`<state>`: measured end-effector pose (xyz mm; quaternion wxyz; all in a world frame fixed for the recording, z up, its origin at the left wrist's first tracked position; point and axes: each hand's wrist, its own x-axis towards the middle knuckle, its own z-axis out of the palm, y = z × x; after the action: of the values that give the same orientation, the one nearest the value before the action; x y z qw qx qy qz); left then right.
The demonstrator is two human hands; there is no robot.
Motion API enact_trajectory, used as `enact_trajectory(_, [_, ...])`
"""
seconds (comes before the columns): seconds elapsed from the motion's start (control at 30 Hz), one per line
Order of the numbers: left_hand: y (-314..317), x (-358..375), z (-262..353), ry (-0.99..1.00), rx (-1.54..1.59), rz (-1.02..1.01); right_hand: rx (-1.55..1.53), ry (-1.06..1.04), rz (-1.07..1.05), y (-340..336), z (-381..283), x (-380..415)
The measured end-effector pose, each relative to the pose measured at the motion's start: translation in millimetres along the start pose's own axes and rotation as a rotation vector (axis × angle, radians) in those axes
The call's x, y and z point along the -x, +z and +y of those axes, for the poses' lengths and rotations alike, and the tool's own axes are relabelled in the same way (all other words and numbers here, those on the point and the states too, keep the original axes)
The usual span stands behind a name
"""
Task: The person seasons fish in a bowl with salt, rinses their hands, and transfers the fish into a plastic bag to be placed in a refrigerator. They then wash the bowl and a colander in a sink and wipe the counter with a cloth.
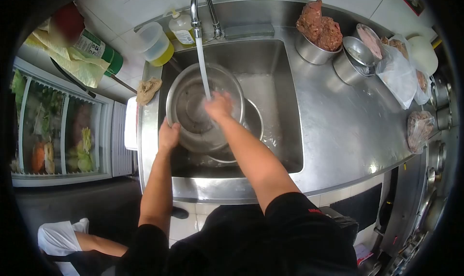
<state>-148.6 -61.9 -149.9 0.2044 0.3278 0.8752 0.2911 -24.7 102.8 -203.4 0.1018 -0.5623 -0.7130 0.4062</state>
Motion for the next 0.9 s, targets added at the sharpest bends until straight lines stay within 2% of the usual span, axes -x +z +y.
enact_trajectory(0.03, [7, -2, -10, -0.032, 0.105, -0.016, -0.040, -0.086, 0.000, 5, -11, -10])
enact_trajectory(0.13, [19, 1, -19, -0.087, 0.354, -0.043, -0.981, 0.162, -0.256, 0, -42, -44])
enact_trajectory(0.33, [21, 0, -1, -0.289, 0.514, -0.254, -1.549, 0.207, -0.202, -32, -81, -63])
enact_trajectory(0.43, [25, -3, 11, -0.374, 0.644, -0.364, -1.391, 0.098, -0.196, -28, -69, -52])
enact_trajectory(0.5, [30, -3, 23, -0.401, 0.689, -0.402, -1.136, 0.196, -0.137, -8, -70, -30])
enact_trajectory(0.53, [32, -4, 32, -0.406, 0.681, -0.401, -1.083, 0.114, -0.113, 10, -63, -15])
enact_trajectory(0.57, [33, -4, 39, -0.414, 0.671, -0.401, -0.842, -0.159, 0.013, 58, -40, -27])
enact_trajectory(0.6, [32, -5, 42, -0.376, 0.715, -0.418, -0.833, -0.269, 0.019, 49, -45, 1])
enact_trajectory(0.63, [28, -5, 43, -0.341, 0.761, -0.432, -0.871, -0.255, -0.014, 58, -34, 7])
enact_trajectory(0.7, [19, -5, 44, -0.255, 0.760, -0.434, -0.649, -0.306, 0.007, 85, -3, 3])
enact_trajectory(0.77, [10, -1, 48, -0.157, 0.674, -0.415, -0.078, -0.546, 0.005, 54, 10, 19])
enact_trajectory(0.8, [4, 1, 54, -0.185, 0.654, -0.424, 0.216, -0.658, 0.001, 36, 18, 25])
enact_trajectory(0.9, [-16, 11, 72, -0.098, 0.499, -0.344, 0.402, -0.593, 0.098, 9, 37, 11])
